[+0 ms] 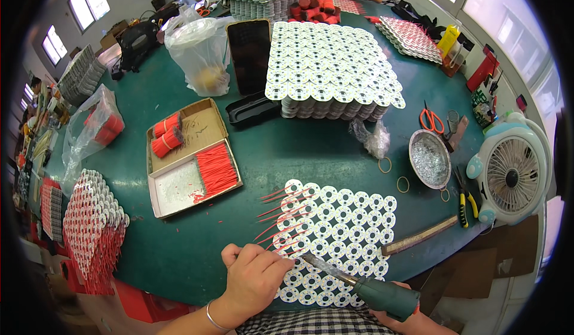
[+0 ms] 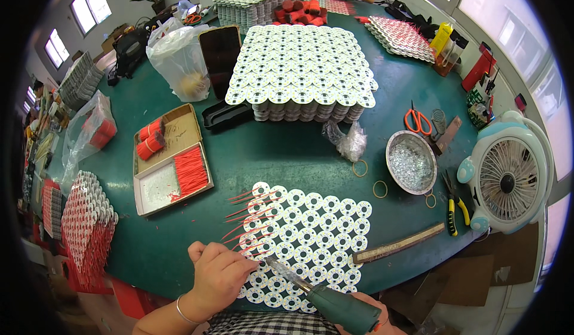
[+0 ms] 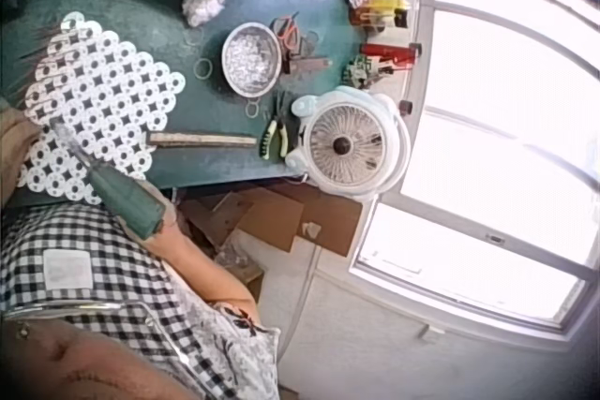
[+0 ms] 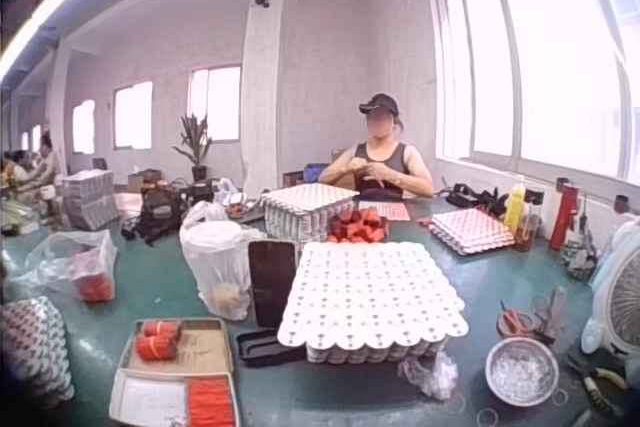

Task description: The person takes wires from a box and solders them onto LED circuit board panels using a soldering iron.

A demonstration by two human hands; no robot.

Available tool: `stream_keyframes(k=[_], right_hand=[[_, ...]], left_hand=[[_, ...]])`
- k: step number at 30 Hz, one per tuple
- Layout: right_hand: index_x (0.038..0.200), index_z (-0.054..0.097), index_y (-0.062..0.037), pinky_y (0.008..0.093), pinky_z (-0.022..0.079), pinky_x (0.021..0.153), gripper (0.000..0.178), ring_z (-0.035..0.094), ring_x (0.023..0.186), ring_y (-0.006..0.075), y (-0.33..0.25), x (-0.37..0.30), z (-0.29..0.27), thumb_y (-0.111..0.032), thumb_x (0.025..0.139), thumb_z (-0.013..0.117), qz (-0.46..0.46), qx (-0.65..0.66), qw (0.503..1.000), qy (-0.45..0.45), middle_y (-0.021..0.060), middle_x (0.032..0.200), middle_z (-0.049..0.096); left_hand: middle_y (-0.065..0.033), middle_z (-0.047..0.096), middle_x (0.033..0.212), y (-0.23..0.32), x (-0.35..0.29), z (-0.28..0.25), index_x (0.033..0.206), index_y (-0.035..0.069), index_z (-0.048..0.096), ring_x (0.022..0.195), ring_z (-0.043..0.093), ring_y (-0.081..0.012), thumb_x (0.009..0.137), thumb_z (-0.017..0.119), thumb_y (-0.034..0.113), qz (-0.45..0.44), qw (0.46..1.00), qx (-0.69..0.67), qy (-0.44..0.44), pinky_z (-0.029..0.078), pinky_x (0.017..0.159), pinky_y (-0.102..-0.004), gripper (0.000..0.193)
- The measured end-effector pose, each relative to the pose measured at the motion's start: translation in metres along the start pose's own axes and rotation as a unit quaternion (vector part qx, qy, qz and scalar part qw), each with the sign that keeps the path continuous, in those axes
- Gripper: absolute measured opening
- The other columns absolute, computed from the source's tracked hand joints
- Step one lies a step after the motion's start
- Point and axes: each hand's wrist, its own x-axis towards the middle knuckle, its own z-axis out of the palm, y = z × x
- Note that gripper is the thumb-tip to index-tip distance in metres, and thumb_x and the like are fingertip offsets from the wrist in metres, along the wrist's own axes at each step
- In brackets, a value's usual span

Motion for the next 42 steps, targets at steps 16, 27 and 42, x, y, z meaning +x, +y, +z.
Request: stream_keyframes(k=[16,27,42], right_hand=[[0.107,0.052,0.0038,0.0309,0.048,0.075,0.041,0.062,0.084,0.0222,-0.007,0.003,0.001,-0.011,0.073,0.07,0.057,-0.039,0.998,-0.01,0.0147,0.095,0.063],[0.104,0.056,0.0002,0.0336,0.048,0.074,0.033,0.061,0.088,0.0254,0.005,-0.004,-0.004,-0.008,0.075,0.068,-0.038,-0.014,0.999,0.021,0.0158,0.101,0.061],[0.113,0.046,0.005,0.0316,0.049,0.076,0.053,0.061,0.087,0.0202,-0.004,-0.014,-0.002,-0.015,0.072,0.072,0.143,0.075,0.987,-0.007,0.0159,0.1,0.061]], left_hand=[[0.0088,0.052,0.072,0.003,-0.002,0.001,0.078,0.019,0.064,0.072,0.047,-0.0104,0.065,0.062,0.015,0.011,0.999,0.053,-0.002,0.026,0.074,-0.0354,0.013],[0.0087,0.051,0.067,0.006,-0.001,0.0,0.074,0.02,0.064,0.07,0.046,-0.0123,0.058,0.07,0.014,0.018,0.998,0.053,0.036,0.024,0.072,-0.0364,0.018],[0.008,0.049,0.067,0.007,-0.008,0.003,0.075,0.021,0.063,0.076,0.046,-0.0108,0.067,0.06,0.017,0.038,0.998,0.059,0.003,0.023,0.078,-0.0382,0.01]])
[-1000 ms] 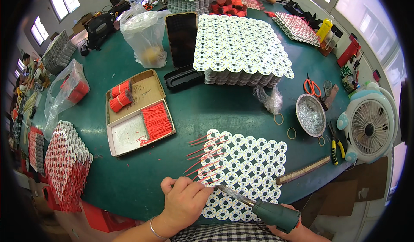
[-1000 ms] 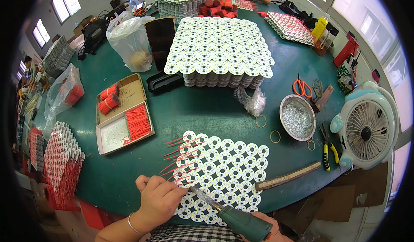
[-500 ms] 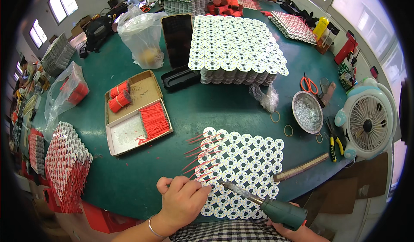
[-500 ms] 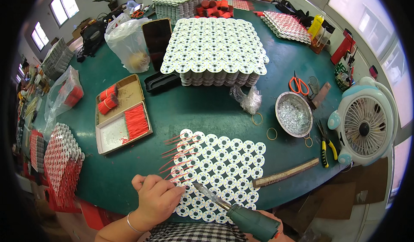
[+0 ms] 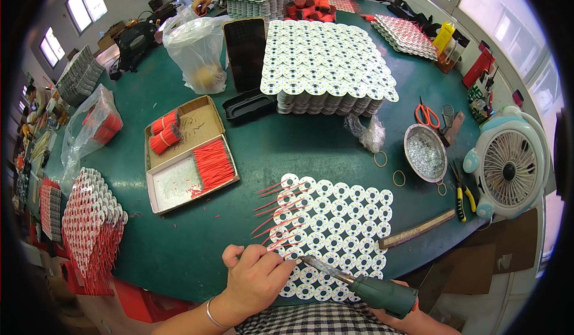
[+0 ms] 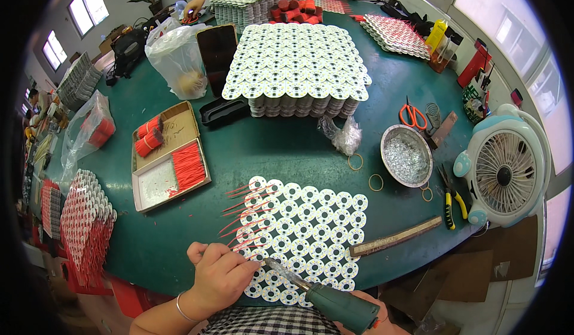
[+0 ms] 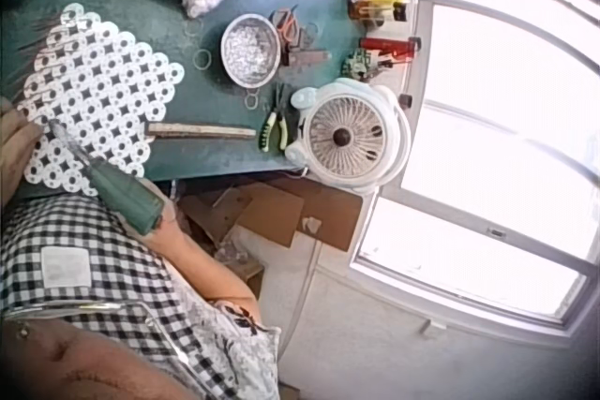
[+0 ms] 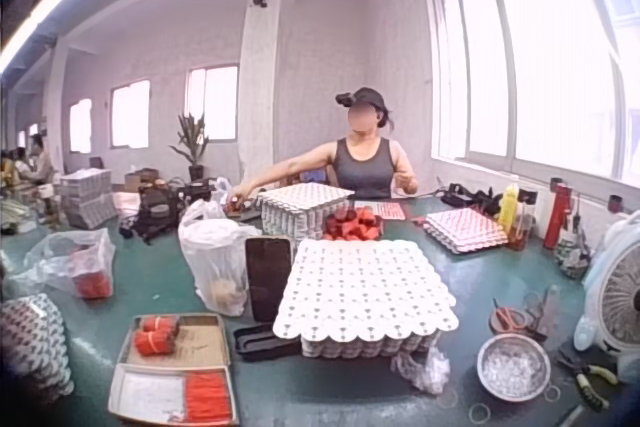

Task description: The person takes wires from a box and solders them onto LED circuit board panels using a soldering iron.

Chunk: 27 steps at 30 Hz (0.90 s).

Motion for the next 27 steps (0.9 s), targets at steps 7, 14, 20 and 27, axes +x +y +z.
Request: stream_keyframes(k=[7,14,20,27], right_hand=[[0.112,0.046,0.0053,0.0316,0.049,0.076,0.052,0.061,0.087,0.0196,0.005,0.0,0.0,-0.014,0.071,0.073,-0.034,-0.033,0.999,-0.008,0.0157,0.099,0.062],[0.116,0.044,0.0031,0.0306,0.05,0.059,0.039,0.06,0.065,0.0192,0.013,0.0,-0.017,-0.009,0.079,0.051,0.021,0.027,0.992,-0.121,0.0138,0.091,0.06],[0.117,0.043,0.0058,0.0346,0.052,0.062,0.053,0.061,0.068,0.0232,-0.008,0.012,-0.004,-0.025,0.078,0.063,0.056,0.341,0.926,0.15,0.016,0.105,0.055],[0.13,0.033,-0.0024,0.037,0.035,0.097,0.048,0.044,0.114,0.0223,-0.015,0.034,0.01,-0.026,0.091,0.047,-0.072,0.445,0.884,0.123,0.013,0.126,0.044]], left_hand=[[0.0082,0.051,0.067,-0.001,0.001,-0.001,0.076,0.019,0.065,0.071,0.046,-0.0129,0.059,0.069,0.015,0.007,1.0,-0.008,0.006,0.024,0.074,-0.0377,0.018],[0.0079,0.051,0.067,0.002,0.006,-0.003,0.075,0.019,0.064,0.071,0.046,-0.0133,0.06,0.069,0.015,0.009,1.0,-0.005,-0.004,0.025,0.074,-0.038,0.016],[0.0068,0.051,0.067,0.0,0.003,-0.001,0.072,0.02,0.064,0.071,0.046,-0.0143,0.058,0.069,0.016,0.022,1.0,-0.013,-0.005,0.024,0.073,-0.0386,0.015],[-0.007,0.057,0.097,0.032,0.017,-0.038,0.104,0.009,0.059,0.095,0.05,-0.0227,0.073,0.066,0.031,0.05,0.998,-0.017,-0.041,0.03,0.084,-0.0419,0.039]])
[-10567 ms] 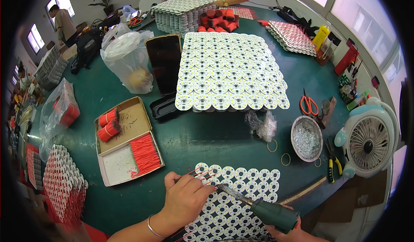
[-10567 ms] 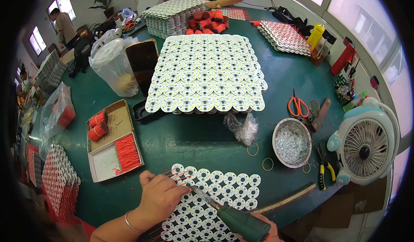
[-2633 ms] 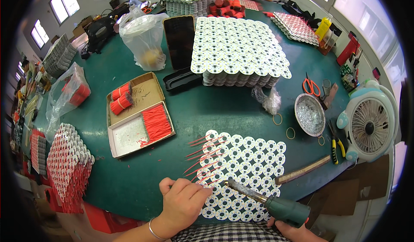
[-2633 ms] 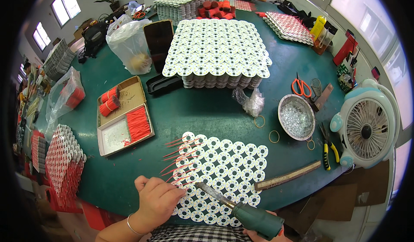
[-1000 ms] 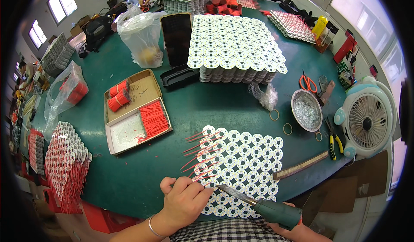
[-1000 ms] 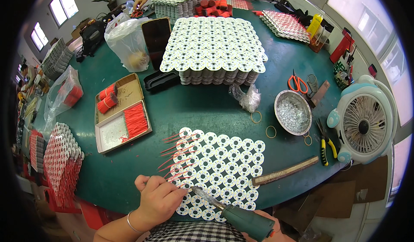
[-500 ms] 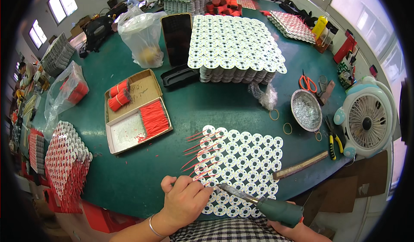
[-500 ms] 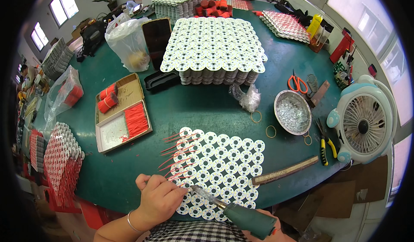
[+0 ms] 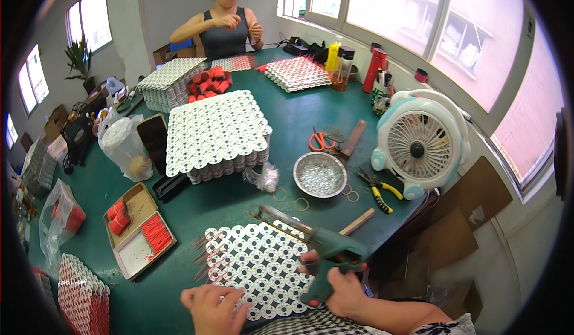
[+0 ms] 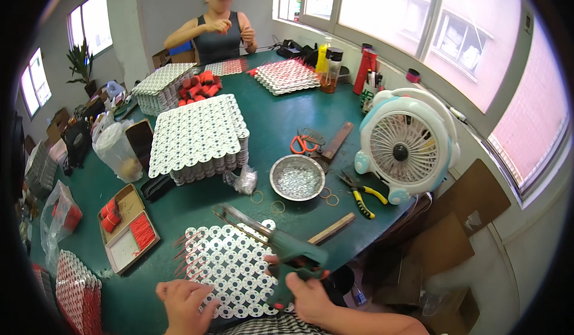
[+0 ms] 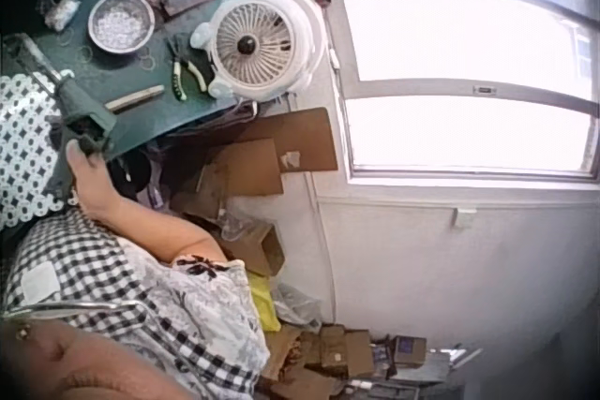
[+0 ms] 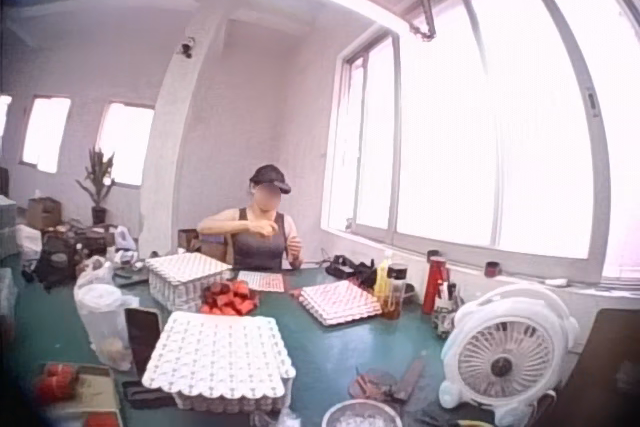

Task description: The person takes wires from a box and solders them onto LED circuit board panels using a soldering iron.

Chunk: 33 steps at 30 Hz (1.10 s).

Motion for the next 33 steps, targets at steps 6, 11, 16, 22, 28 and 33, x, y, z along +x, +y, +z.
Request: stream_keyframes(k=[6,11,16,22,28,33], right_hand=[[0.134,0.022,-0.0037,0.0351,0.033,0.099,0.062,0.038,0.118,0.0183,-0.006,0.009,0.017,-0.042,0.09,0.044,0.018,-0.081,0.995,-0.059,0.009,0.137,0.031],[0.136,0.025,0.0001,0.035,0.031,0.101,0.057,0.037,0.122,0.0225,-0.039,-0.009,-0.056,-0.03,0.092,0.045,0.26,-0.168,0.909,-0.279,0.0165,0.137,0.031],[0.101,0.056,-0.0038,0.0348,0.042,0.085,0.033,0.055,0.096,0.0277,-0.121,0.04,-0.114,-0.024,0.076,0.063,-0.123,-0.615,0.777,0.047,0.0122,0.1,0.058],[0.09,0.055,-0.0051,0.0413,0.034,0.088,0.041,0.047,0.105,0.0299,-0.107,0.081,-0.186,-0.036,0.067,0.07,-0.139,-0.853,0.466,0.188,0.0119,0.11,0.053],[0.081,0.058,-0.0076,0.0405,0.034,0.082,0.028,0.048,0.095,0.0274,-0.099,0.089,-0.182,-0.03,0.066,0.068,-0.135,-0.839,0.498,0.174,0.0079,0.097,0.053],[0.079,0.055,-0.0074,0.0351,0.04,0.066,0.019,0.053,0.082,0.0206,-0.112,0.081,-0.18,-0.024,0.073,0.062,-0.114,-0.662,0.699,0.244,0.0048,0.086,0.053]], left_hand=[[-0.0221,0.055,0.097,0.071,0.049,0.025,0.119,-0.003,0.041,0.083,0.054,-0.0325,0.07,0.066,0.018,-0.132,0.877,-0.451,-0.1,0.043,0.072,-0.039,0.059],[-0.0228,0.056,0.095,0.067,0.04,0.039,0.117,-0.005,0.043,0.08,0.057,-0.0326,0.07,0.061,0.014,-0.204,0.879,-0.416,-0.108,0.046,0.07,-0.0378,0.054],[-0.0211,0.057,0.088,0.068,0.041,0.042,0.11,-0.002,0.05,0.077,0.057,-0.0339,0.067,0.062,0.015,-0.133,0.915,-0.368,-0.094,0.045,0.068,-0.0379,0.048],[-0.019,0.057,0.082,0.07,0.03,0.056,0.106,-0.002,0.051,0.07,0.056,-0.031,0.065,0.062,0.02,-0.108,0.906,-0.401,-0.084,0.044,0.063,-0.0374,0.048],[-0.0189,0.059,0.083,0.059,0.02,0.054,0.106,-0.002,0.052,0.071,0.057,-0.0298,0.066,0.064,0.021,-0.193,0.877,-0.439,-0.033,0.045,0.063,-0.037,0.048],[-0.0217,0.06,0.088,0.059,0.023,0.044,0.106,-0.001,0.054,0.078,0.058,-0.034,0.065,0.066,0.021,-0.179,0.92,-0.348,-0.029,0.046,0.068,-0.0396,0.048]])
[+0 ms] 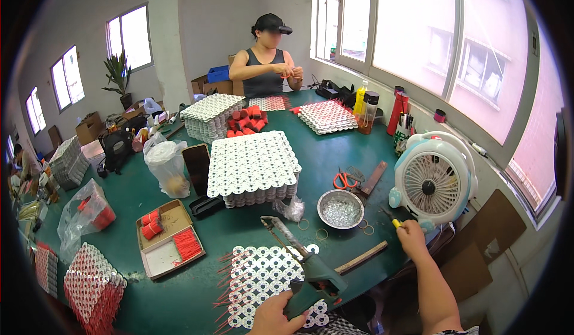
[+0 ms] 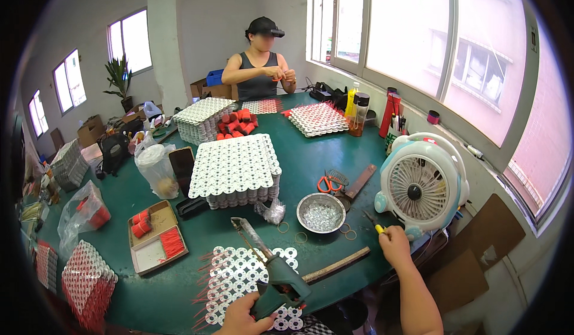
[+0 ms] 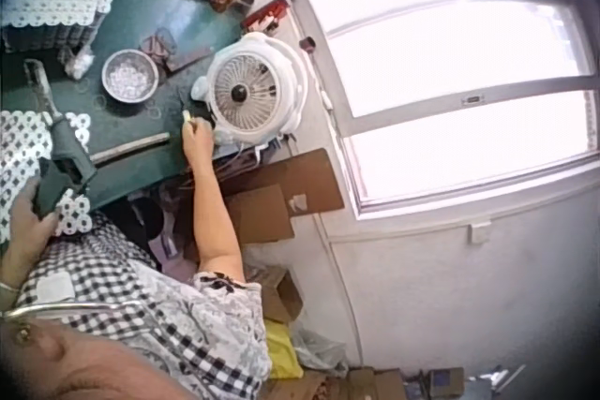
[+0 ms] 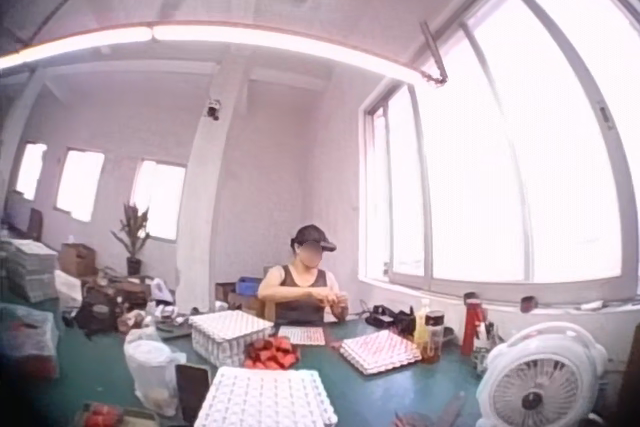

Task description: The person takes wires from a box and solders them onto LED circuit board panels using a soldering iron.

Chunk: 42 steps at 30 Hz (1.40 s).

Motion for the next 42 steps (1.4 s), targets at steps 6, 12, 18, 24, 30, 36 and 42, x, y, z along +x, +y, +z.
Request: stream_keyframes(k=[6,12,18,24,30,36,42], right_hand=[[0.086,0.051,-0.008,0.0263,0.044,0.053,0.014,0.056,0.08,0.0149,-0.076,-0.008,-0.05,-0.021,0.083,0.056,0.114,0.444,0.872,-0.173,0.0046,0.087,0.053],[0.079,0.057,-0.0019,0.0267,0.047,0.06,0.013,0.058,0.077,0.017,-0.131,-0.011,-0.087,-0.014,0.078,0.061,0.002,0.398,0.874,-0.28,0.0072,0.084,0.058],[0.076,0.06,-0.0035,0.0321,0.041,0.062,0.02,0.052,0.074,0.0224,-0.19,-0.016,-0.112,-0.022,0.071,0.066,-0.376,-0.049,0.898,-0.223,0.0084,0.072,0.052],[0.074,0.063,-0.0082,0.0338,0.045,0.069,0.019,0.054,0.079,0.0213,-0.218,-0.032,-0.123,-0.027,0.07,0.067,-0.497,-0.147,0.838,-0.167,0.0031,0.076,0.057],[0.077,0.066,-0.0103,0.0332,0.045,0.07,0.022,0.055,0.081,0.0205,-0.231,-0.029,-0.129,-0.031,0.072,0.064,-0.503,-0.231,0.814,-0.178,0.002,0.079,0.06],[0.078,0.066,-0.0103,0.0334,0.044,0.071,0.025,0.054,0.084,0.0203,-0.239,-0.015,-0.131,-0.034,0.075,0.06,-0.503,-0.273,0.795,-0.202,0.0026,0.079,0.06],[0.078,0.066,-0.0108,0.0336,0.045,0.07,0.024,0.054,0.085,0.0201,-0.25,-0.016,-0.128,-0.035,0.075,0.061,-0.533,-0.29,0.772,-0.193,0.0022,0.079,0.06]], left_hand=[[-0.0206,0.059,0.087,0.01,0.006,-0.009,0.105,-0.001,0.054,0.08,0.056,-0.0349,0.062,0.066,0.017,0.085,0.99,0.109,-0.037,0.045,0.071,-0.0417,0.049],[-0.017,0.058,0.084,0.011,0.008,-0.006,0.104,0.001,0.055,0.078,0.056,-0.0327,0.061,0.067,0.016,0.142,0.978,0.149,-0.027,0.045,0.069,-0.0407,0.047],[-0.0141,0.057,0.078,0.013,-0.001,-0.004,0.105,0.001,0.055,0.073,0.055,-0.03,0.059,0.07,0.018,0.182,0.966,0.182,-0.011,0.044,0.065,-0.0394,0.05],[-0.0119,0.055,0.073,0.014,-0.01,-0.003,0.105,0.001,0.055,0.07,0.054,-0.0286,0.055,0.073,0.019,0.213,0.956,0.2,0.006,0.042,0.063,-0.0383,0.056],[-0.0108,0.054,0.073,0.015,-0.011,-0.005,0.105,0.003,0.055,0.069,0.053,-0.0281,0.056,0.072,0.019,0.228,0.951,0.206,0.018,0.042,0.063,-0.0387,0.054],[-0.0094,0.055,0.073,0.013,-0.004,0.001,0.108,0.004,0.055,0.069,0.054,-0.0271,0.056,0.072,0.021,0.232,0.949,0.215,0.017,0.043,0.063,-0.0378,0.057],[-0.0087,0.055,0.073,0.009,-0.008,-0.001,0.109,0.005,0.055,0.07,0.054,-0.0261,0.056,0.073,0.023,0.232,0.947,0.222,0.019,0.043,0.063,-0.0372,0.059]])
